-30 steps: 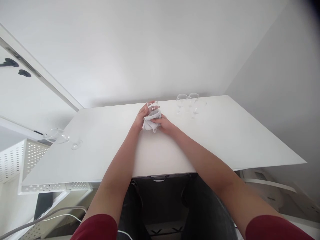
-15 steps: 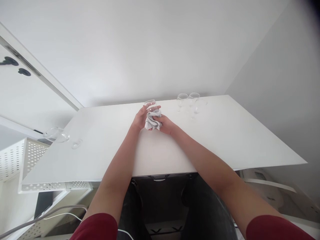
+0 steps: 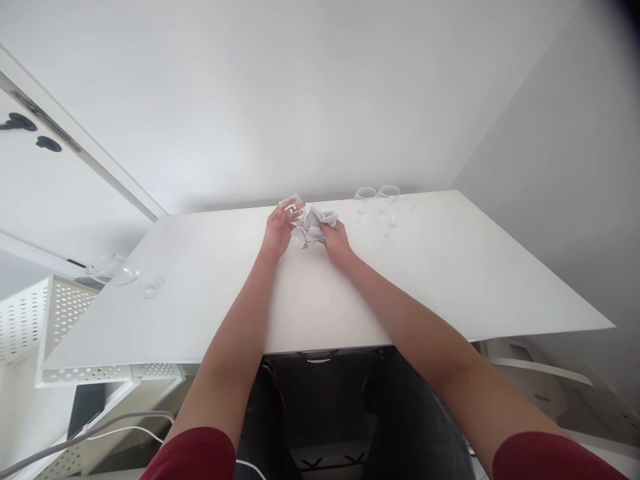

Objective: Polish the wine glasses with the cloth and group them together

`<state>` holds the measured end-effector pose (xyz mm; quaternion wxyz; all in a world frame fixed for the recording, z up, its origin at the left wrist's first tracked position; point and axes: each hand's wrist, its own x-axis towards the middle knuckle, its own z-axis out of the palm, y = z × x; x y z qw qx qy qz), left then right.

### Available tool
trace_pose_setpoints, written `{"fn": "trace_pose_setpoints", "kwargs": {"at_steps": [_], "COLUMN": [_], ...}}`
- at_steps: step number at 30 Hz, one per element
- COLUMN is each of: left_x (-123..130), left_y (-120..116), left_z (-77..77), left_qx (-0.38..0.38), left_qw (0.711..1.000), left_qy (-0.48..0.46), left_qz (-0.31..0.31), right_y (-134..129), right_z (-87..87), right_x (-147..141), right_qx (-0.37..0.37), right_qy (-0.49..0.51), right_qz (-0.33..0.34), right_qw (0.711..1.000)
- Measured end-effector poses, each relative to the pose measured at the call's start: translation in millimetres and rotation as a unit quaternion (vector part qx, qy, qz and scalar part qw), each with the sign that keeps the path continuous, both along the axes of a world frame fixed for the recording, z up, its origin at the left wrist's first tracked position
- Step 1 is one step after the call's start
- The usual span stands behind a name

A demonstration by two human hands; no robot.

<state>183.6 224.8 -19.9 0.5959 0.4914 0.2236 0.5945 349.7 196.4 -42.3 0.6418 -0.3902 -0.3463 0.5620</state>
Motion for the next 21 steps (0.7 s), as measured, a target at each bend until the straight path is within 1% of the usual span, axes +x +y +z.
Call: {"fn": "trace_pose_setpoints", "kwargs": {"at_steps": [1, 2, 3, 5, 7, 9, 10, 12, 14, 16, 18, 21], "left_x": [-1, -1, -2, -2, -3, -3, -3, -4, -5, -6, -6, -3], "left_y": [0, 1, 1, 2, 2, 1, 1, 1, 1, 1, 0, -3], "left_z": [-0.6, -1.0, -1.4, -1.7, -1.4, -0.6, -0.1, 0.8, 1.3, 1.6, 1.8, 2.0], "left_qx": [0.012, 0.024, 0.034, 0.045, 0.044, 0.042, 0.041, 0.047, 0.06, 0.073, 0.077, 0.071], "left_qw": [1.0, 1.0, 0.999, 0.999, 0.998, 0.998, 0.997, 0.996, 0.992, 0.987, 0.986, 0.99], "left_qy": [-0.005, -0.01, -0.013, -0.015, -0.024, -0.041, -0.05, -0.072, -0.096, -0.116, -0.118, -0.091], "left_qz": [0.005, 0.009, 0.014, 0.022, 0.028, 0.031, 0.032, 0.039, 0.057, 0.081, 0.094, 0.076], "right_y": [0, -1, -2, -7, -11, -14, -14, -12, -9, -7, -7, -10], "right_z": [0.0, 0.6, 1.8, 5.5, 9.8, 12.5, 12.8, 11.1, 7.7, 5.5, 6.5, 13.8], "right_x": [0, 0, 0, -3, -4, -4, -3, -3, -3, -4, -4, -2], "right_qx": [0.022, 0.044, 0.06, 0.064, 0.042, 0.028, 0.025, 0.013, -0.02, -0.058, -0.066, -0.012], "right_qy": [-0.023, -0.04, -0.045, -0.02, 0.027, 0.06, 0.068, 0.062, 0.041, 0.034, 0.069, 0.152], "right_qz": [-0.037, -0.054, -0.048, 0.013, 0.083, 0.114, 0.11, 0.08, 0.048, 0.043, 0.082, 0.172], "right_qw": [0.999, 0.997, 0.996, 0.998, 0.995, 0.991, 0.991, 0.995, 0.998, 0.997, 0.992, 0.973]}}
